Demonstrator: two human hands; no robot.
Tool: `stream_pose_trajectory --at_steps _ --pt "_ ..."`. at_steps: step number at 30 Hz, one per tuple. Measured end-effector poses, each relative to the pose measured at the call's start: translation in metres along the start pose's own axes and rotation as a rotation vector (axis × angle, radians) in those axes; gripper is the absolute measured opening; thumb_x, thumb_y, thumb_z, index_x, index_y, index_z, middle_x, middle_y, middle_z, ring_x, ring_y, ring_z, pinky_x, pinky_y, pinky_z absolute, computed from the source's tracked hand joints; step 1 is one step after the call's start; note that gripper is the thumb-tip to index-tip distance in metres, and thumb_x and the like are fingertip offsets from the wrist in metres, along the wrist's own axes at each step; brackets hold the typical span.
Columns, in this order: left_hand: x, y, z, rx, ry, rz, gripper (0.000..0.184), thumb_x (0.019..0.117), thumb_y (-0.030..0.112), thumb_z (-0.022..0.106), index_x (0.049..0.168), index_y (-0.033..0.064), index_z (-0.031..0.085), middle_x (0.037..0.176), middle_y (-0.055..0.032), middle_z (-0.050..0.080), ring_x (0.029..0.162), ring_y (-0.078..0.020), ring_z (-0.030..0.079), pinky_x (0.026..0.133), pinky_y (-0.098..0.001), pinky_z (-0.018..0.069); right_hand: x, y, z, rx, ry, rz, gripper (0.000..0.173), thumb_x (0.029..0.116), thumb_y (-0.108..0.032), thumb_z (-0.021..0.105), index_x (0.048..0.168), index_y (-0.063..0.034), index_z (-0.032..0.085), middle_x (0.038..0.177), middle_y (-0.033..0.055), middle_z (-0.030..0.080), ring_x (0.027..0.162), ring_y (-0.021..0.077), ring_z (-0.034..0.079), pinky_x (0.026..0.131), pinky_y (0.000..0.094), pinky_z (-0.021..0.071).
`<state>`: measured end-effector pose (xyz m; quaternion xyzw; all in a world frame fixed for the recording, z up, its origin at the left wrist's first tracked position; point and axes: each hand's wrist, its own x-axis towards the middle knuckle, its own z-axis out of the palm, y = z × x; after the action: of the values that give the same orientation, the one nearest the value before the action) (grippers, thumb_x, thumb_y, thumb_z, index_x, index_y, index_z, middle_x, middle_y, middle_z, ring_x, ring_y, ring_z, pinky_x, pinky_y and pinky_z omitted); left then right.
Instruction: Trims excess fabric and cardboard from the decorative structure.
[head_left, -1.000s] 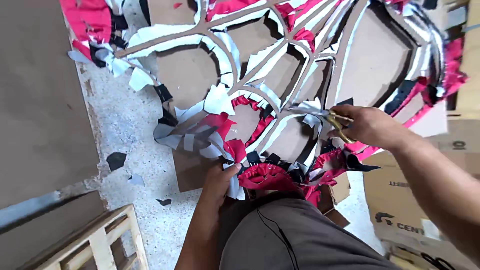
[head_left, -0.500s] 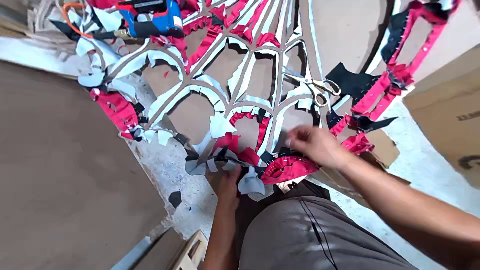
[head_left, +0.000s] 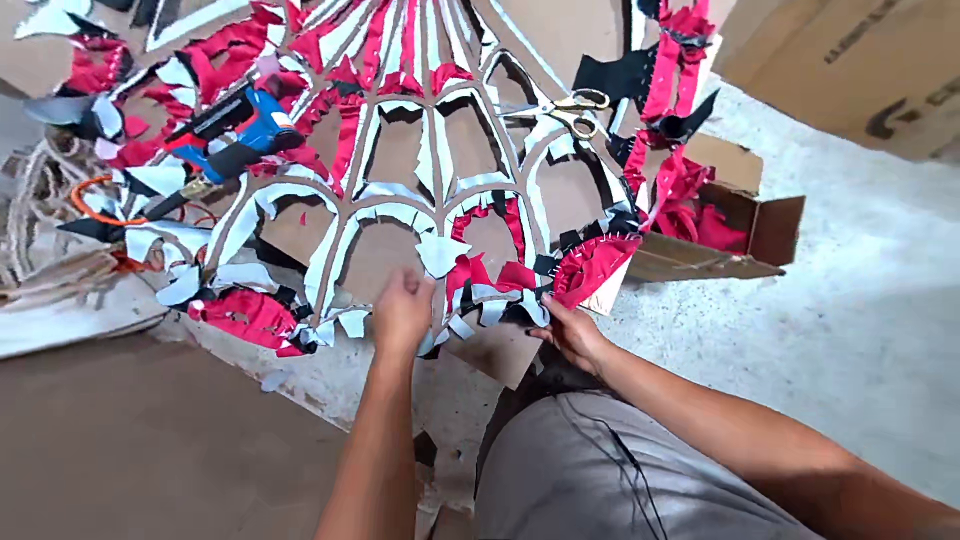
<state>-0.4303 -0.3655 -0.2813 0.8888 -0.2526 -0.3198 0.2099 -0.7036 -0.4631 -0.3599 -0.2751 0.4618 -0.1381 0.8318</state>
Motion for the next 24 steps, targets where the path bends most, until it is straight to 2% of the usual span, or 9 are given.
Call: stream_pose_trajectory --at_steps 2,3,5,7,11,14,20,22,24 --pt "0.035 0.010 0.004 -0.105 -0.168 -0.078 0.054 0.0999 0.041 0.066 0.136 0.0004 0.059 0.122 -0.0228 0.068 0.117 -0.0396 0.064 0.102 -0.0655 0.0474 0.006 0.001 0.007 0.098 0.050 -0.045 0.043 0.1032 -0.030 0.063 0.135 -0.0005 0.056 0.120 0.0173 0.069 0.105 0.0289 0.071 0.093 0.0482 0.0603" --pt "0.047 0.012 0.010 -0.179 -0.222 -0.116 0.052 0.0979 0.040 0.070 0.130 0.0004 0.062 0.116 -0.0217 0.070 0.111 -0.0365 0.067 0.099 -0.0621 0.0509 0.007 0.003 0.010 0.123 0.076 -0.057 0.042 0.1019 -0.027 0.065 0.133 -0.0002 0.057 0.119 0.0178 0.070 0.105 0.0292 0.071 0.093 0.0484 0.0603" --pt "0.061 0.008 0.025 -0.358 -0.270 -0.176 0.046 0.0933 0.031 0.076 0.124 -0.0006 0.064 0.108 -0.0183 0.073 0.099 -0.0295 0.072 0.091 -0.0529 0.0588 0.008 0.007 0.015 0.154 0.131 -0.072 0.041 0.0997 -0.026 0.068 0.130 0.0000 0.058 0.115 0.0181 0.071 0.102 0.0292 0.072 0.090 0.0485 0.0610" --pt "0.067 0.004 0.032 -0.427 -0.269 -0.210 0.046 0.0891 0.024 0.081 0.123 -0.0027 0.064 0.105 -0.0187 0.073 0.095 -0.0293 0.073 0.088 -0.0517 0.0603 0.010 0.008 0.022 0.175 0.182 -0.082 0.039 0.0987 -0.025 0.070 0.127 0.0001 0.060 0.111 0.0181 0.072 0.097 0.0287 0.073 0.087 0.0481 0.0620" --pt "0.070 0.003 0.031 -0.283 -0.333 -0.147 0.045 0.0913 0.027 0.079 0.124 -0.0001 0.063 0.107 -0.0169 0.073 0.098 -0.0272 0.072 0.089 -0.0509 0.0597 0.013 0.011 0.023 0.106 0.246 -0.119 0.036 0.0979 -0.025 0.071 0.122 0.0003 0.062 0.104 0.0183 0.072 0.088 0.0297 0.073 0.075 0.0474 0.0635" --pt "0.072 -0.003 0.029 -0.170 -0.402 -0.069 0.045 0.0949 0.033 0.074 0.124 -0.0005 0.064 0.110 -0.0191 0.071 0.102 -0.0310 0.070 0.093 -0.0562 0.0554 0.012 0.010 0.027 0.031 0.304 -0.130 0.034 0.0976 -0.025 0.071 0.120 -0.0002 0.062 0.102 0.0161 0.072 0.083 0.0278 0.073 0.070 0.0455 0.0636" --pt "0.075 -0.010 0.019 -0.082 -0.561 -0.003 0.046 0.0947 0.035 0.074 0.121 -0.0008 0.064 0.108 -0.0197 0.071 0.101 -0.0325 0.069 0.090 -0.0574 0.0555 0.009 0.006 0.030 -0.004 0.287 -0.126 0.034 0.0986 -0.027 0.069 0.121 -0.0025 0.062 0.100 0.0131 0.072 0.082 0.0238 0.072 0.070 0.0416 0.0628" --pt "0.067 -0.016 0.017 -0.105 -0.548 -0.010 0.043 0.0941 0.037 0.073 0.117 0.0011 0.066 0.102 -0.0188 0.069 0.091 -0.0314 0.066 0.079 -0.0560 0.0534 0.008 0.009 0.029 -0.005 0.254 -0.125 0.034 0.0992 -0.029 0.067 0.121 -0.0034 0.062 0.099 0.0125 0.072 0.080 0.0223 0.072 0.070 0.0400 0.0624" --pt "0.065 -0.023 0.019 -0.137 -0.515 -0.017 0.045 0.0941 0.041 0.073 0.117 0.0028 0.066 0.102 -0.0181 0.070 0.094 -0.0318 0.068 0.081 -0.0574 0.0546 0.007 0.013 0.030 0.020 0.236 -0.133 0.035 0.0995 -0.031 0.066 0.122 -0.0042 0.062 0.099 0.0124 0.073 0.081 0.0220 0.072 0.071 0.0401 0.0625"
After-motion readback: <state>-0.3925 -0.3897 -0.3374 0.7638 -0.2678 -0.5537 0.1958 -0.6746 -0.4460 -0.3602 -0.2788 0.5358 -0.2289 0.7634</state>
